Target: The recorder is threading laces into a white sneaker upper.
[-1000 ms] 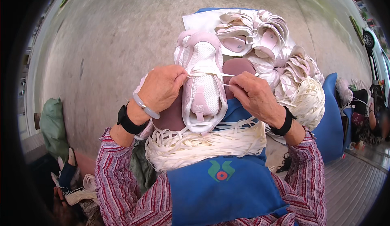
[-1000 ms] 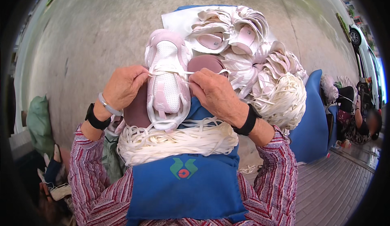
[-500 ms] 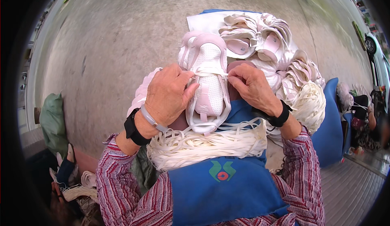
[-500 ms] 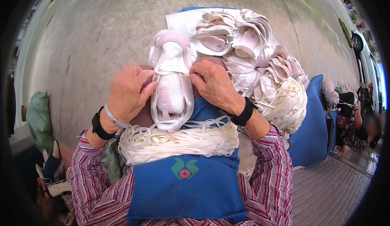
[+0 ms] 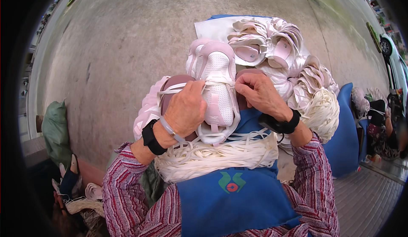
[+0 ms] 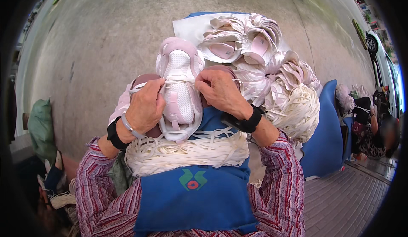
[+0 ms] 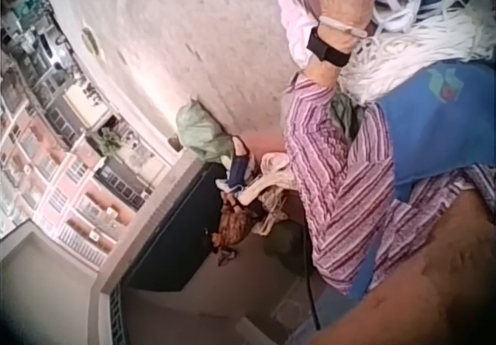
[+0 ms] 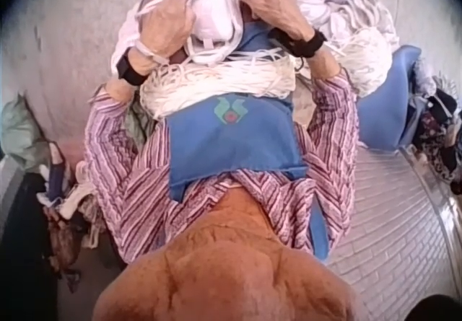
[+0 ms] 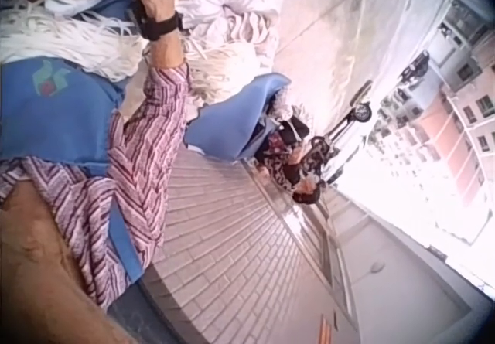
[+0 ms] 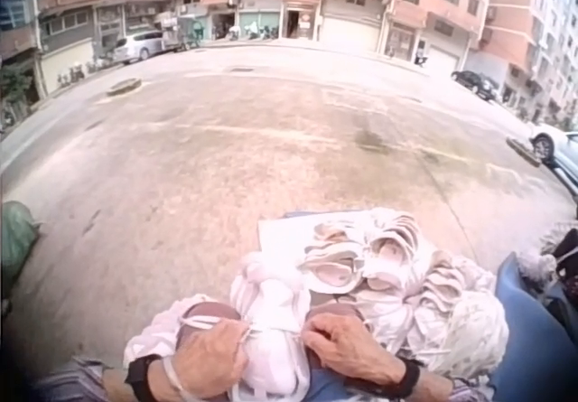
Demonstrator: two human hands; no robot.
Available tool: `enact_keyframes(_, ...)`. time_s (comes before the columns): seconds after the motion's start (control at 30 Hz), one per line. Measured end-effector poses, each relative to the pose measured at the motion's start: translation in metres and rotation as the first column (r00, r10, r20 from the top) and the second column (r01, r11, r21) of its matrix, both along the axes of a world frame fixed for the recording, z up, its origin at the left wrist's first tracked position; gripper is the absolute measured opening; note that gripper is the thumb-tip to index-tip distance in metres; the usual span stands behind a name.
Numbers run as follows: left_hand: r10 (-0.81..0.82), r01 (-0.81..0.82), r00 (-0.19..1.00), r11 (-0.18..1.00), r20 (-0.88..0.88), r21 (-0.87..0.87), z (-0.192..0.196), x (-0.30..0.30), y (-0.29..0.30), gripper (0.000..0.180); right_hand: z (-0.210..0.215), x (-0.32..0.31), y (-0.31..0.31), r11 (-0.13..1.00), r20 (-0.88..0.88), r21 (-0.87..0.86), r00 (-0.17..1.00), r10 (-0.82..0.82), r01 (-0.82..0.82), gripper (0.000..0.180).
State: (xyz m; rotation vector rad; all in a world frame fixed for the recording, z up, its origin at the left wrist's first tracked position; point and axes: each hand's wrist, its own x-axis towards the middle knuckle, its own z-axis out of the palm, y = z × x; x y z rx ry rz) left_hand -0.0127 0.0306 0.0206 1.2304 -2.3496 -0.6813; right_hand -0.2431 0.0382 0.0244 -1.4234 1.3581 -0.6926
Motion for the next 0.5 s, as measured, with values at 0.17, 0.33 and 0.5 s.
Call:
enact_keyframes(0.17, -0.065, 0.064, 0.998, 0.998, -0.015, -0.008, 0.006, -0.006, -0.006, 0.031, -0.003, 0.005, -0.002, 0.999, -0.079, -0.048, 0.997, -0.015, 0.011, 0.020)
enact_keyframes(0.33, -0.114, 0.119, 0.975, 0.993, 0.189, -0.016, 0.021, -0.015, -0.014, 0.021, 0.008, 0.009, 0.011, 0.935, -0.253, -0.353, 0.961, -0.107, 0.011, 0.027)
enact_keyframes(0.5, -0.101, 0.150, 0.944, 0.979, 0.315, -0.135, 0.022, -0.015, -0.017, 0.003, 0.005, 0.025, 0.026, 0.935, -0.554, -0.318, 0.831, -0.048, -0.158, 0.049)
